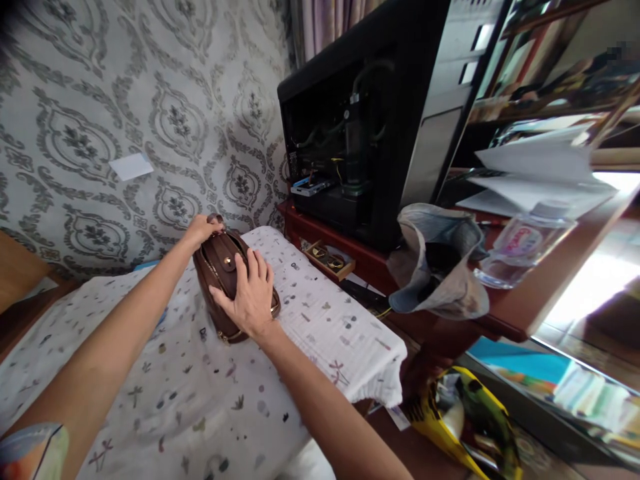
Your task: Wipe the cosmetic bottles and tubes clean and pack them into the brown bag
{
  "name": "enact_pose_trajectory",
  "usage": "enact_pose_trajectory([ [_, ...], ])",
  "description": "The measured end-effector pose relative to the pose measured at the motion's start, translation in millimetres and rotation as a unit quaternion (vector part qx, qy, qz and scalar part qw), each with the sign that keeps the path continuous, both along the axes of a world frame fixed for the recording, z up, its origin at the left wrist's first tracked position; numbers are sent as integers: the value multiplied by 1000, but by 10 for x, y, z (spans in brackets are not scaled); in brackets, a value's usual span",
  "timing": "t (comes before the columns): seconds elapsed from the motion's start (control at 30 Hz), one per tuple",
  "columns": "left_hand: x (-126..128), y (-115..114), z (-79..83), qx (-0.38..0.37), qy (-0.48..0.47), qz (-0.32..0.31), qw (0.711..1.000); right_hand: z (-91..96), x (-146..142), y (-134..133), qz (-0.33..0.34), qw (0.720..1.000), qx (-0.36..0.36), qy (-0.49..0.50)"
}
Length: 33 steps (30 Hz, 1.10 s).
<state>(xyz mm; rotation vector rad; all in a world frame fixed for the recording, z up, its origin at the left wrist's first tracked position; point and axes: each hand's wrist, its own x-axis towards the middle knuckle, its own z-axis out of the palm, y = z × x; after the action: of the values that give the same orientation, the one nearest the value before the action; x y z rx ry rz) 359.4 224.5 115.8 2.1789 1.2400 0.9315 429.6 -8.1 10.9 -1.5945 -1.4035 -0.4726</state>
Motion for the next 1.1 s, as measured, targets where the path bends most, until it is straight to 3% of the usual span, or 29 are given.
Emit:
enact_pose_trajectory([
  [0.23, 26, -85, -37, -4, -55, 18, 998, 41, 27, -21, 23, 1000, 2, 17],
  [0.43, 7, -200, -59, 12, -73, -25, 997, 70, 14, -33, 19, 1000, -11, 18],
  [0.6, -62, -233, -48, 19, -50, -64, 997, 55, 6, -22, 10, 1000, -12, 19],
  [0.77, -271, -182, 73, 8, 7, -91, 996, 40, 15, -17, 9, 1000, -10, 15],
  [0.93, -528, -144, 137, 21, 84, -35, 996, 34, 17, -11, 17, 1000, -14, 15],
  [1.1, -593, -173, 119, 74, 139, 48, 986, 49, 7, -23, 18, 999, -24, 20],
])
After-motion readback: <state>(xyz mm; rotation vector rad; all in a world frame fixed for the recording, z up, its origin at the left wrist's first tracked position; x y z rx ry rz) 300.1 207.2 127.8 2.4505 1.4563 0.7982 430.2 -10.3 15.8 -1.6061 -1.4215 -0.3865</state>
